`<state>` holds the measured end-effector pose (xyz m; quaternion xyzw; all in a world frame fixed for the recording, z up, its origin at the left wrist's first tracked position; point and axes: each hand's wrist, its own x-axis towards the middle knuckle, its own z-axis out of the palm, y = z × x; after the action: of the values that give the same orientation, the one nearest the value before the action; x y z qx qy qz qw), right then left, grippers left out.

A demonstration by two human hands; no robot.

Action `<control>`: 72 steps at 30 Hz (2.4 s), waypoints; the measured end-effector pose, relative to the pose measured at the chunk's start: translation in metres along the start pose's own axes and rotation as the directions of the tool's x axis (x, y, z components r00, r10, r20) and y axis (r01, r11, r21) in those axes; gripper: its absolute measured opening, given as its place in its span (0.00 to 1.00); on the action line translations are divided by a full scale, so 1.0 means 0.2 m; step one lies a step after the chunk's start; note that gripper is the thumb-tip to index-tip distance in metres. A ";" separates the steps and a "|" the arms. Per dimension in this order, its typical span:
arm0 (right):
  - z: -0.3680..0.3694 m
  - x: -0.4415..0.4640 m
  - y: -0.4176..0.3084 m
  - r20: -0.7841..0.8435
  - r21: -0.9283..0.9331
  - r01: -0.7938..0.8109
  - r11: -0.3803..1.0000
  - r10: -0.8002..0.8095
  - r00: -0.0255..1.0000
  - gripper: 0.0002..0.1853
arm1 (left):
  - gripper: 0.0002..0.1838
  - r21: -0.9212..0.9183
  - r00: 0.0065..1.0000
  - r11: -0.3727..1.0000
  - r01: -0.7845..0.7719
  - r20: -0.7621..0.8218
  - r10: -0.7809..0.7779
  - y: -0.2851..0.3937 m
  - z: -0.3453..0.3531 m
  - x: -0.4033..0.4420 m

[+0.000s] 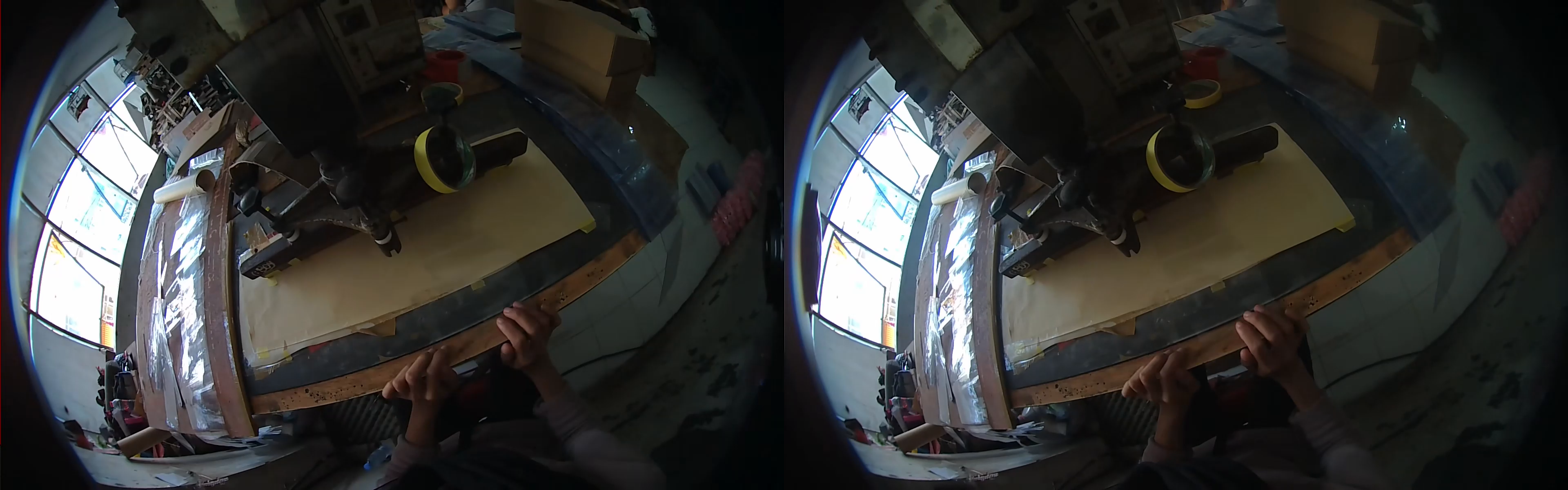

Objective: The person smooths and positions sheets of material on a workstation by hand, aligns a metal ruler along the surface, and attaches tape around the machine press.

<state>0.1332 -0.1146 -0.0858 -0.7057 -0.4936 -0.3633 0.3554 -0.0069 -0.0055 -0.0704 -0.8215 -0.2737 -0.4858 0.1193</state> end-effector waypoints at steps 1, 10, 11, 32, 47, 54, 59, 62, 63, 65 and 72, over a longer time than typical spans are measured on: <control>0.04 -0.03 0.01 -0.030 -0.045 0.018 0.999 -0.019 0.999 0.21 | 0.08 -0.003 1.000 1.000 0.007 -0.008 -0.007 0.00 0.00 0.00; 0.10 -0.10 0.00 -0.096 -0.077 0.019 0.997 -0.026 0.995 0.19 | 0.09 -0.008 1.000 1.000 -0.002 -0.025 0.002 -0.01 0.01 -0.03; 0.09 -0.12 0.00 -0.093 -0.065 0.024 0.998 -0.030 0.995 0.18 | 0.08 -0.007 1.000 1.000 -0.003 -0.030 0.003 -0.01 0.02 -0.03; 0.13 -0.14 -0.01 -0.116 -0.095 0.037 0.995 -0.048 0.992 0.17 | 0.07 -0.020 0.997 0.999 -0.030 -0.066 0.029 -0.03 0.03 -0.07; 0.12 -0.14 -0.01 -0.102 -0.085 0.032 0.996 -0.040 0.994 0.18 | 0.05 -0.044 0.998 0.999 0.001 -0.065 -0.004 -0.03 0.04 -0.09; 0.11 -0.12 -0.01 -0.093 -0.029 0.004 1.000 -0.007 0.996 0.19 | 0.04 -0.072 0.997 0.997 0.025 -0.072 -0.030 -0.02 0.04 -0.07; 0.08 -0.10 -0.01 -0.074 0.031 -0.004 0.999 0.006 0.997 0.21 | 0.05 -0.049 0.999 0.999 -0.012 -0.043 0.010 -0.01 0.01 -0.02; 0.02 -0.06 -0.04 -0.039 0.013 0.011 1.000 -0.010 0.999 0.21 | 0.05 -0.069 0.998 0.997 -0.022 -0.056 0.019 -0.02 0.00 -0.01; 0.00 -0.04 -0.05 -0.031 0.028 0.003 1.000 -0.002 1.000 0.20 | 0.06 -0.080 0.998 0.997 -0.021 -0.066 0.016 -0.02 0.01 -0.02; -0.05 -0.01 -0.07 -0.011 0.057 -0.013 0.998 0.014 1.000 0.17 | 0.07 -0.102 0.998 0.995 -0.015 -0.055 0.010 -0.04 0.01 -0.04; -0.19 0.20 -0.14 0.052 0.151 -0.034 0.988 0.026 0.998 0.07 | 0.07 -0.124 0.993 0.992 -0.002 -0.119 -0.013 -0.04 0.05 -0.07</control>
<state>0.1109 -0.1225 -0.0295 -0.6929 -0.5179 -0.3014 0.4011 -0.0095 0.0015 -0.0872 -0.7961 -0.2375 -0.5505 0.0828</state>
